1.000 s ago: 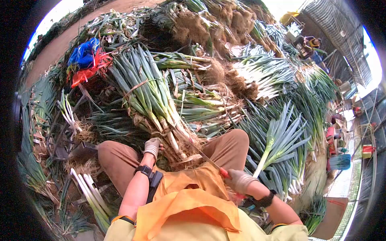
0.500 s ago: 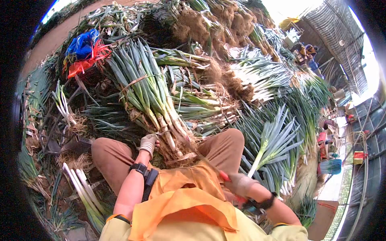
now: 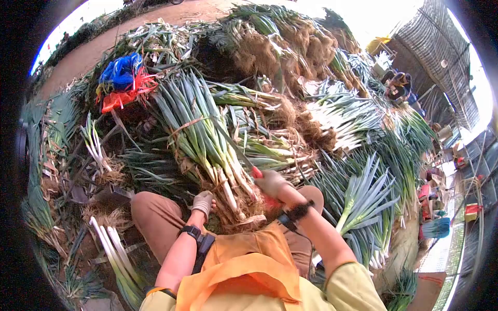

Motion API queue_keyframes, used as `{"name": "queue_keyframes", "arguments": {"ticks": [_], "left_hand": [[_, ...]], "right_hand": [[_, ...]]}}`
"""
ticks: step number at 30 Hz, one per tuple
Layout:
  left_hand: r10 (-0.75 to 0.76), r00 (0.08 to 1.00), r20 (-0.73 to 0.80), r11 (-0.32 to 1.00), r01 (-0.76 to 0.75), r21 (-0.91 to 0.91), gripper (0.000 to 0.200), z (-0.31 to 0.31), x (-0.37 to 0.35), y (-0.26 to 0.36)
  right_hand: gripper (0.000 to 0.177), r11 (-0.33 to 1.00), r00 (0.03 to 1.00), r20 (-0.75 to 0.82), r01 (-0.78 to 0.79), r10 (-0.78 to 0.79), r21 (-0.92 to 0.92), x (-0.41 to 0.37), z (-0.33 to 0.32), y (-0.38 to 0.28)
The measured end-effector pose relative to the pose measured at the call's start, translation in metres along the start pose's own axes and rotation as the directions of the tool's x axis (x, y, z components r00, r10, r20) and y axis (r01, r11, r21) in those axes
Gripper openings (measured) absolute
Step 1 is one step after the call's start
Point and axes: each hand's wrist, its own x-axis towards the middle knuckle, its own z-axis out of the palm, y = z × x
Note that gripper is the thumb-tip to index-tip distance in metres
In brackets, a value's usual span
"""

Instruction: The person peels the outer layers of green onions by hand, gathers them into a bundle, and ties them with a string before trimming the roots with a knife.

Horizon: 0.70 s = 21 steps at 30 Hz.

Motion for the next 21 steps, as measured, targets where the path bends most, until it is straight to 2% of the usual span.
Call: {"name": "queue_keyframes", "arguments": {"ticks": [1, 2, 3, 4, 6, 7, 9, 10, 11, 12, 13, 14, 15, 17, 19, 20, 21], "left_hand": [[-0.010, 1.000, 0.016, 1.000, 0.010, -0.025, 0.010, -0.003, -0.001, -0.002], [0.001, 0.999, 0.041, 0.998, 0.002, -0.063, 0.010, -0.006, -0.002, -0.005], [0.014, 0.997, 0.074, 0.995, -0.007, -0.096, 0.010, -0.008, -0.003, -0.005], [0.009, 0.998, 0.065, 0.997, -0.004, -0.071, 0.012, -0.009, -0.005, -0.002], [0.005, 0.997, 0.082, 1.000, -0.006, 0.009, 0.015, -0.013, -0.005, 0.000], [0.003, 0.996, 0.092, 0.999, -0.006, 0.033, 0.015, -0.016, -0.003, -0.002], [-0.034, 0.995, 0.099, 0.999, 0.032, 0.016, 0.015, -0.013, 0.003, -0.003], [-0.058, 0.997, 0.051, 0.996, 0.054, 0.075, 0.014, -0.009, 0.000, 0.004], [-0.061, 0.997, 0.037, 0.997, 0.059, 0.058, 0.014, -0.007, 0.003, 0.004], [-0.028, 0.997, 0.070, 0.999, 0.026, 0.024, 0.014, -0.009, 0.006, -0.001], [0.007, 0.994, 0.109, 1.000, -0.007, -0.005, 0.013, -0.009, 0.008, -0.005], [0.003, 0.996, 0.084, 1.000, -0.003, 0.000, 0.014, -0.006, 0.005, -0.002], [-0.007, 0.997, 0.077, 1.000, 0.007, 0.003, 0.014, -0.004, 0.003, -0.003], [0.043, 0.985, 0.165, 0.998, -0.036, -0.050, 0.016, -0.002, -0.003, 0.000], [-0.102, 0.938, 0.331, 0.984, 0.143, -0.103, 0.018, 0.005, -0.016, 0.015], [-0.016, 0.894, 0.448, 0.994, 0.064, -0.091, 0.022, 0.006, -0.036, 0.027], [-0.032, 0.761, 0.648, 0.999, 0.034, 0.009, 0.028, 0.003, -0.036, 0.018]], "right_hand": [[0.028, 0.994, 0.992, 0.072, -0.105, 0.103, 0.017, 0.021, 0.001, -0.017], [0.027, 0.973, 0.997, 0.046, -0.077, 0.068, 0.220, 0.059, 0.021, -0.001], [0.026, 0.970, 0.980, 0.089, -0.188, 0.176, 0.155, 0.064, 0.016, -0.024], [0.027, 0.970, 0.976, 0.060, -0.214, 0.208, 0.117, 0.075, 0.017, -0.034], [0.027, 0.977, 0.966, 0.154, -0.214, 0.208, 0.019, 0.090, 0.022, -0.036], [0.027, 0.957, 0.935, 0.239, -0.284, 0.262, 0.061, 0.086, 0.027, -0.035], [0.028, 0.954, 0.952, 0.161, -0.278, 0.259, 0.112, 0.051, 0.029, -0.018], [0.031, 0.972, 0.966, 0.104, -0.234, 0.237, -0.037, 0.031, 0.019, -0.020], [0.030, 0.996, 0.999, 0.038, -0.035, 0.038, -0.081, 0.015, 0.023, 0.004], [0.029, 0.971, 0.968, 0.151, -0.174, 0.199, -0.162, -0.002, 0.019, 0.012], [0.030, 0.978, 0.961, 0.183, -0.209, 0.207, -0.009, -0.036, 0.011, 0.004], [0.029, 0.987, 0.980, 0.140, -0.152, 0.144, 0.048, -0.042, 0.022, 0.033], [0.029, 0.987, 0.978, 0.152, -0.155, 0.146, 0.049, -0.053, 0.027, 0.041], [0.026, 0.883, 0.997, -0.001, -0.067, 0.077, 0.465, -0.074, 0.034, 0.038], [0.023, 0.937, 0.978, -0.197, 0.005, 0.068, 0.350, -0.078, 0.038, 0.019], [0.022, 0.798, 0.987, -0.139, 0.020, 0.080, 0.602, -0.070, 0.043, 0.011], [0.019, 0.681, 0.978, -0.207, 0.168, -0.025, 0.713, -0.052, 0.055, 0.016]]}}
